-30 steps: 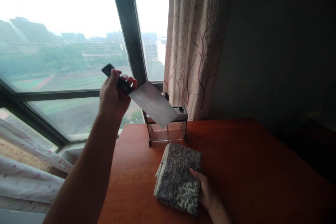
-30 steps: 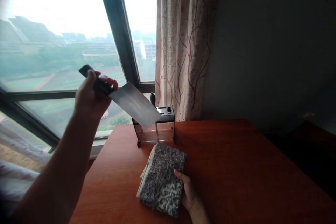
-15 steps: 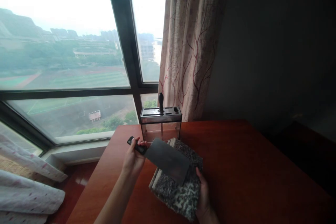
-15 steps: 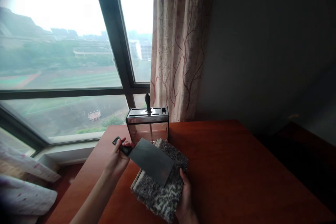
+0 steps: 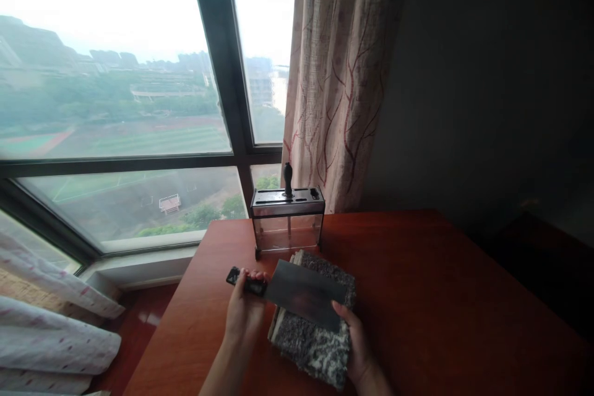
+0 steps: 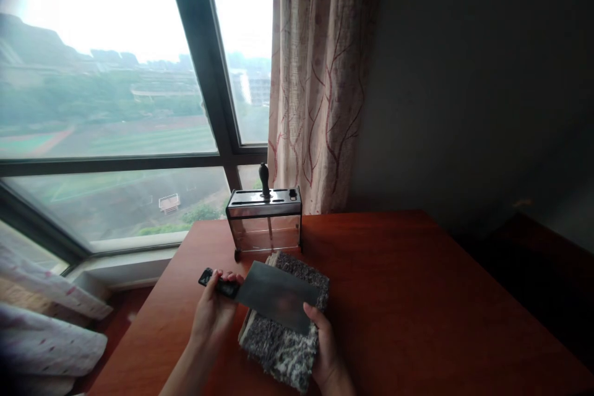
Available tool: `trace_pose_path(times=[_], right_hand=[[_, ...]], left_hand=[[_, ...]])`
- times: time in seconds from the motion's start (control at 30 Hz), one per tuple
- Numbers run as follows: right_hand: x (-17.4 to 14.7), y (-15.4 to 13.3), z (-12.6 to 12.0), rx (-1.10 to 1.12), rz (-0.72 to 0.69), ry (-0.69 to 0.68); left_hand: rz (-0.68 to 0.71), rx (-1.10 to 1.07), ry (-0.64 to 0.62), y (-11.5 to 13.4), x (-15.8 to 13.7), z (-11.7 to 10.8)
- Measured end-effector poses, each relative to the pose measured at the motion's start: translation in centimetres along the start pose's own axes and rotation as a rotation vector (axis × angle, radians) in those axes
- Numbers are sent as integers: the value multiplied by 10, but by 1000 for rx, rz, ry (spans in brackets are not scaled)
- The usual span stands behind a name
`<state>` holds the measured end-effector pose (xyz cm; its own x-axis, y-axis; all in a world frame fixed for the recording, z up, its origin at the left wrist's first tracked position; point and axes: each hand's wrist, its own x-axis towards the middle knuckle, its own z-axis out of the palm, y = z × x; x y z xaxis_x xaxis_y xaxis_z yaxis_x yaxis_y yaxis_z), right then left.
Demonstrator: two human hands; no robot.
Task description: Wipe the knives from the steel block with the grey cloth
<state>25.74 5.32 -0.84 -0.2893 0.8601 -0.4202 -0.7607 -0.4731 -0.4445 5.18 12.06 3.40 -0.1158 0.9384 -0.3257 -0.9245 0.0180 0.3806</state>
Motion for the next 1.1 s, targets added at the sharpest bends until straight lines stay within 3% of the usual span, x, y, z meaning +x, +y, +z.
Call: trace_pose_path(times=[0.13,0.37,0.5,0.6,0.9,1.1], right_hand=[[3,-6,-4,15,11,42],[3,-11,-5,44,54,23],[3,-19,-5,147,22,28],[0,-27,-5,194,5,36],[2,-27,-6,233,-177,43],[10,-13,-2,124,-243,35]], left_hand=[[-138,56,-113,12,-13,-16],[-137,215,-61,19,-17,-35],[-210,528,-223,18,-21,-39],[-292,639,-302,18,-25,-42],[-294,527,-127,1,-31,-36],[-237,480,-101,-6,-32,-34]])
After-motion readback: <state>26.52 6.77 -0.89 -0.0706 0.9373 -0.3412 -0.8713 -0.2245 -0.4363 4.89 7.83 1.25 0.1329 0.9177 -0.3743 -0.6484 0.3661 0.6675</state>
